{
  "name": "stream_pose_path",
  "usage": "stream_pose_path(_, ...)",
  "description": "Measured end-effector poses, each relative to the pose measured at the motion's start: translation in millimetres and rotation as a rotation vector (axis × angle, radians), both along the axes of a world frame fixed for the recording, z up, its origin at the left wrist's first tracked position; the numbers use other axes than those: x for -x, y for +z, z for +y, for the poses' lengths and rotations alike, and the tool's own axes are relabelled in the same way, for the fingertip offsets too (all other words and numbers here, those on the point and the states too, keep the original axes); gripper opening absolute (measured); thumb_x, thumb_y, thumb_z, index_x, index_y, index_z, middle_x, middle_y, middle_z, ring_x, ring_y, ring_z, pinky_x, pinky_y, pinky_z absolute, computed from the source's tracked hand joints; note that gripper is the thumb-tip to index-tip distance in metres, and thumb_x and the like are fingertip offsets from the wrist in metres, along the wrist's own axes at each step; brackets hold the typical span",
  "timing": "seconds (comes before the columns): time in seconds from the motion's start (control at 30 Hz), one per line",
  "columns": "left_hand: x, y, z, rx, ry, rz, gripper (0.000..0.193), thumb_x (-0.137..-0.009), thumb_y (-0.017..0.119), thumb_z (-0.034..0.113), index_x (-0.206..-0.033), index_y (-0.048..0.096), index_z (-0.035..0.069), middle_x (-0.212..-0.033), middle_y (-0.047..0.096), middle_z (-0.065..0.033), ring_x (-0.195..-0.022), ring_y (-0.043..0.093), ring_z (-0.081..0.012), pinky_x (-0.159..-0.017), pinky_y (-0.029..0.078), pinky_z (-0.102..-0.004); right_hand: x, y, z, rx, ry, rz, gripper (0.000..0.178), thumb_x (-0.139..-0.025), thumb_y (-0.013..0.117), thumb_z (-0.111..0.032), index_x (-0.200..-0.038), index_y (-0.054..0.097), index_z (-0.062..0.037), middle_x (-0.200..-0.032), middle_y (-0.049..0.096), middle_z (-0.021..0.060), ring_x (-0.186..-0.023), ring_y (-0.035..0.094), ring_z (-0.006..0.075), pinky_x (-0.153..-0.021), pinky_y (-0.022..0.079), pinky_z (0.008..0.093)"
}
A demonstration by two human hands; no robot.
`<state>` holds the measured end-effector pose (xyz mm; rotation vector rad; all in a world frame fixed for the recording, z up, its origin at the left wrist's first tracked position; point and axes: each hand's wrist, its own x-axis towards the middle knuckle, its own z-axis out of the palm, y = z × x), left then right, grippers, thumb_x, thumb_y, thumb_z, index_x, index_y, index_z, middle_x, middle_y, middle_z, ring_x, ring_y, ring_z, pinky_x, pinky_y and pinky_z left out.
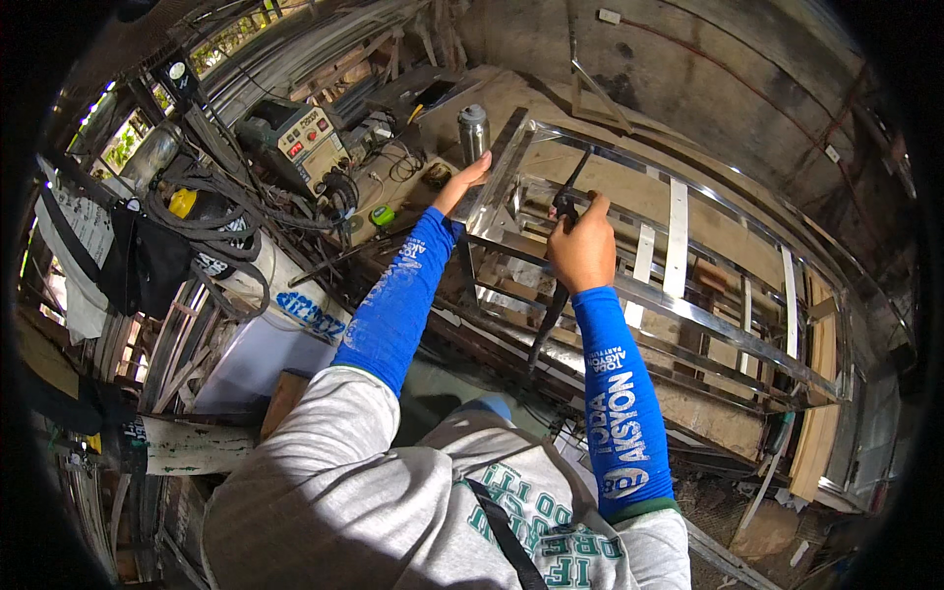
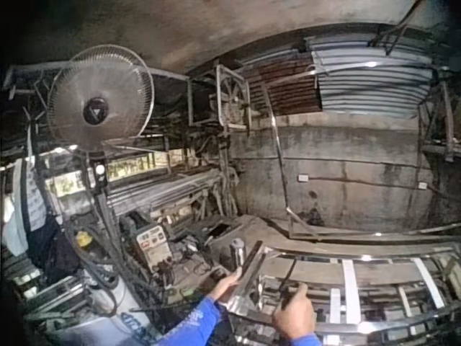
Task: The person welds a metal frame using a welding torch, then removes clamps and a wooden template. They use an angle grinder to smooth the welds and attach a ground clamp to the frame.
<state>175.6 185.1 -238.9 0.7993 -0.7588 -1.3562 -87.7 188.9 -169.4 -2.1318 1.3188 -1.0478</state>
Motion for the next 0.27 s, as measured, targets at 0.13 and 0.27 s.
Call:
stream_pose_path(0.13, 0.9, 4.9, 2.7, 0.008, -0.014, 0.014, 0.057, -0.106, 0.05, 0.052, -0.128, 0.065, 0.0, -0.107, 0.075, -0.0145, -0.087, 0.074, -0.0204, -0.075, 0.059, -0.0296, 0.5, -1.5, -0.8, 0.043, 0.018, -0.004, 0.045, -0.091, 0.065, -0.015, -0.124, 0.043, 0.0076, -0.09, 0.069, 0.0359, -0.085, 0.068, 0.053, -0.076, 0.055, 0.057)
stream_pose_path(0.27, -9.9, -3.5, 0.4, -0.017, 0.02, 0.014, 0.057, -0.106, 0.05, 0.051, -0.13, 0.063, 0.0, -0.107, 0.074, -0.0147, -0.087, 0.074, -0.0213, -0.077, 0.059, -0.0313, 1.4, 6.0, 1.1, -0.042, 0.043, 0.011, 0.046, -0.093, 0.064, -0.016, -0.128, 0.043, 0.0056, -0.092, 0.07, 0.0338, -0.086, 0.069, 0.0526, -0.076, 0.055, 0.0578)
